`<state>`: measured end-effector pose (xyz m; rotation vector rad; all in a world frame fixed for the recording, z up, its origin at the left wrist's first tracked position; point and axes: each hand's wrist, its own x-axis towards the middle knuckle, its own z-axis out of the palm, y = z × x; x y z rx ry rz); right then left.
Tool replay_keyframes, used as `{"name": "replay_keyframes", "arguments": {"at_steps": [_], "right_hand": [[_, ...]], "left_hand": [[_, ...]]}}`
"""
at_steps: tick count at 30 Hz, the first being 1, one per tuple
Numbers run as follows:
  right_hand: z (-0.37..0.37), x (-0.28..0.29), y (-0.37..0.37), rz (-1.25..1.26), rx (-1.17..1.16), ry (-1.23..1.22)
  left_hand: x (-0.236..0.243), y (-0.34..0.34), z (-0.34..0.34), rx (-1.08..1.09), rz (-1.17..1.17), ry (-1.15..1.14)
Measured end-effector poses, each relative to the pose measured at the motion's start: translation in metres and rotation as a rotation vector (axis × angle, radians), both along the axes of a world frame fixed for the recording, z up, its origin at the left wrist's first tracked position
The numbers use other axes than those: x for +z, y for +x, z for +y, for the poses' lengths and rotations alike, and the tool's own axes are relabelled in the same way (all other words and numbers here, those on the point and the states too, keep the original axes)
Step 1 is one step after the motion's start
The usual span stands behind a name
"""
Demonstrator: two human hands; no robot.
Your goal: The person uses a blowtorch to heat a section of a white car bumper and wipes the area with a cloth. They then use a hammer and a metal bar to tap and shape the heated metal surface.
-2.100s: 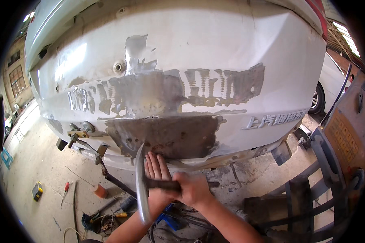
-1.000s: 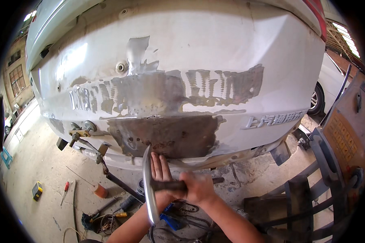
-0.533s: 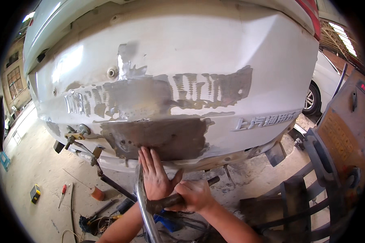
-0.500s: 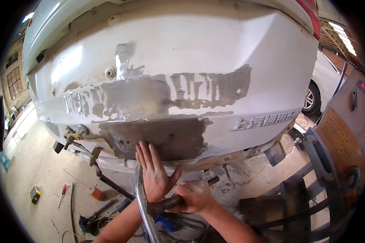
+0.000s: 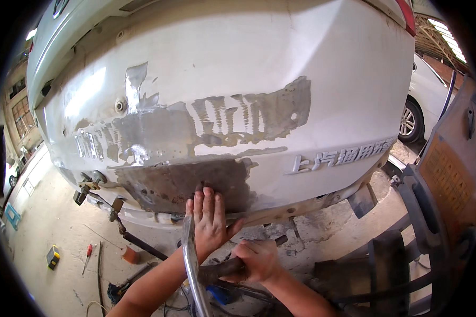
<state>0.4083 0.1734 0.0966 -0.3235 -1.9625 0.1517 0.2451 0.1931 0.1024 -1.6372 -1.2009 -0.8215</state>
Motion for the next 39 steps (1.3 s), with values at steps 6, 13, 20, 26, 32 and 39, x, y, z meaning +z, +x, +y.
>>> {"name": "replay_keyframes", "arguments": {"at_steps": [6,13,20,26,32,39], "right_hand": [[-0.002,-0.001,0.003,-0.022,-0.035,-0.047],[0.004,0.0,-0.003,0.069,-0.058,-0.158],[0.006,-0.009,0.005,-0.028,-0.016,-0.133],[0.003,-0.013,0.006,-0.029,-0.026,-0.079],[0.01,-0.016,0.009,-0.058,-0.071,-0.122],[0.01,-0.017,0.006,-0.054,-0.157,-0.112]], "left_hand": [[-0.026,-0.014,-0.007,-0.107,0.005,-0.182],[-0.053,-0.027,-0.014,-0.104,0.042,-0.244],[-0.041,-0.022,-0.022,-0.079,0.018,-0.244],[-0.04,-0.023,-0.022,-0.125,0.031,-0.237],[-0.032,-0.026,-0.022,-0.15,0.118,-0.23],[-0.039,-0.029,-0.023,-0.149,0.128,-0.281]]}}
